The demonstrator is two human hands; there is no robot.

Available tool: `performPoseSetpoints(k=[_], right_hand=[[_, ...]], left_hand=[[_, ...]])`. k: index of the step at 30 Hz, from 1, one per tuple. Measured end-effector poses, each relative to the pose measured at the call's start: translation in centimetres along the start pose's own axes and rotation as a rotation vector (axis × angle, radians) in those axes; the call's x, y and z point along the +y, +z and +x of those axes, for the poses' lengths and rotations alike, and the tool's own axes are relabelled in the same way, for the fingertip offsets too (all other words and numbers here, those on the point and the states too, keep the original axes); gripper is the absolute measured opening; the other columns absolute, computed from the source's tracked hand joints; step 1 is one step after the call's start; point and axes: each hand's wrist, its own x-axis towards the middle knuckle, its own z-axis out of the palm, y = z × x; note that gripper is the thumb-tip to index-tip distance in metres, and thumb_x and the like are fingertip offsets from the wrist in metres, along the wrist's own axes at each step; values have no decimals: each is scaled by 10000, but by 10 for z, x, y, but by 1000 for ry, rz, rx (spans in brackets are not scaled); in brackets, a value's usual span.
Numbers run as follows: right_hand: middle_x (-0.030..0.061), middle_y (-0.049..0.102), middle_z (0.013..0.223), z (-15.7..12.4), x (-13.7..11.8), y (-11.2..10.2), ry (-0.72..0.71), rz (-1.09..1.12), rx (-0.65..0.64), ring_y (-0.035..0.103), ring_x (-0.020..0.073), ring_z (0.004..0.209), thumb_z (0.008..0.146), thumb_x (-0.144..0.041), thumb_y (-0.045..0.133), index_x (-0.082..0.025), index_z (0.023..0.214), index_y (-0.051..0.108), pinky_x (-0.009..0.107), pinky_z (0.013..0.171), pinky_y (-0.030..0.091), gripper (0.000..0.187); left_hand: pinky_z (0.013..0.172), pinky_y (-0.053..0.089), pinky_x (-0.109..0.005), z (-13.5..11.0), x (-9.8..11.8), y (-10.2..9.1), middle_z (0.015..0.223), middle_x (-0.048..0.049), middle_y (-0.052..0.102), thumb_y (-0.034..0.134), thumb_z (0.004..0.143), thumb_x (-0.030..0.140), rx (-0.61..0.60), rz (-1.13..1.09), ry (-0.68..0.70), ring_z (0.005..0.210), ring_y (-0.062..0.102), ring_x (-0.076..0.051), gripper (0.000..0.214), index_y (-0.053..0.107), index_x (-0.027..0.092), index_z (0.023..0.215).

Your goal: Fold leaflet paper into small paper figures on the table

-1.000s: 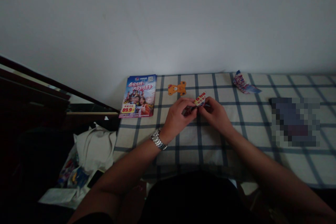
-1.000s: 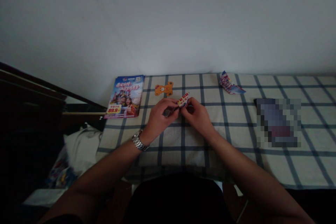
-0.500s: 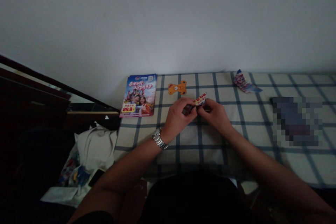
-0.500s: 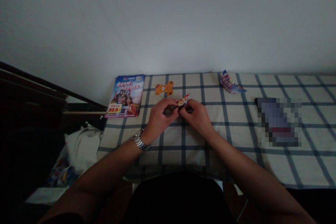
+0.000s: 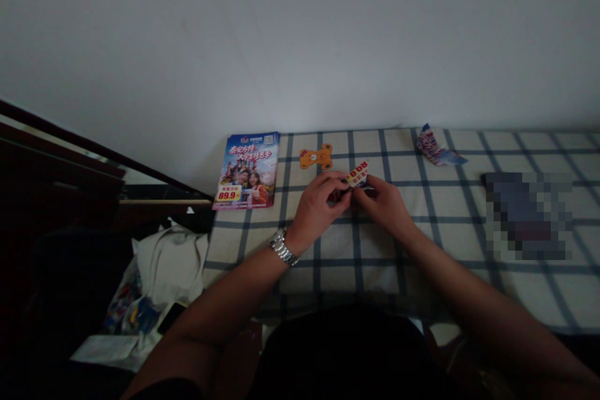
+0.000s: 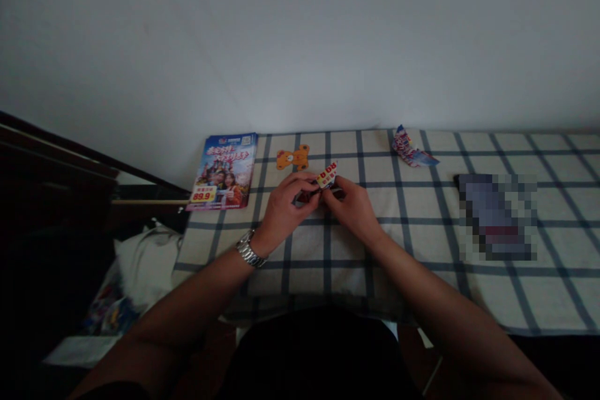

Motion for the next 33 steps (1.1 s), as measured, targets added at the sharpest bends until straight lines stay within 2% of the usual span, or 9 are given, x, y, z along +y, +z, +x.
performPoseSetpoints(k=[5,16,28,33], right_hand=[[46,786,877,1,2,1,6,7,-7,771,227,687,949,-369,601,-207,1038,680,312,604,612,201],[23,739,720,0,-1,0,-19,-167,34,724,207,629,903,-321,596,-198,927,667,267,537,517,144],[25,753,779,-1,-6,0,34,-83,19,724,202,584,964,-395,558,-219,979,658,281,514,551,203],[26,769,775,1,-3,-3,-2,-167,-4,732,212,617,925,-341,606,-219,944,667,280,539,541,138]], left_hand=[[1008,626,-437,0,0,0,1264,-71,699,713,951,149,-5,8,9,1174,704,-211,141,669,218,1066],[972,632,-416,1,9,-1,1152,-56,693,738,879,81,42,47,2,1093,711,-207,215,651,215,1022],[981,617,-411,1,7,-2,1207,-68,700,720,940,144,25,-28,-8,1130,697,-197,157,666,219,1068],[963,624,-416,0,6,-1,1174,-65,716,731,918,130,17,-22,-6,1110,710,-208,172,667,223,1047]])
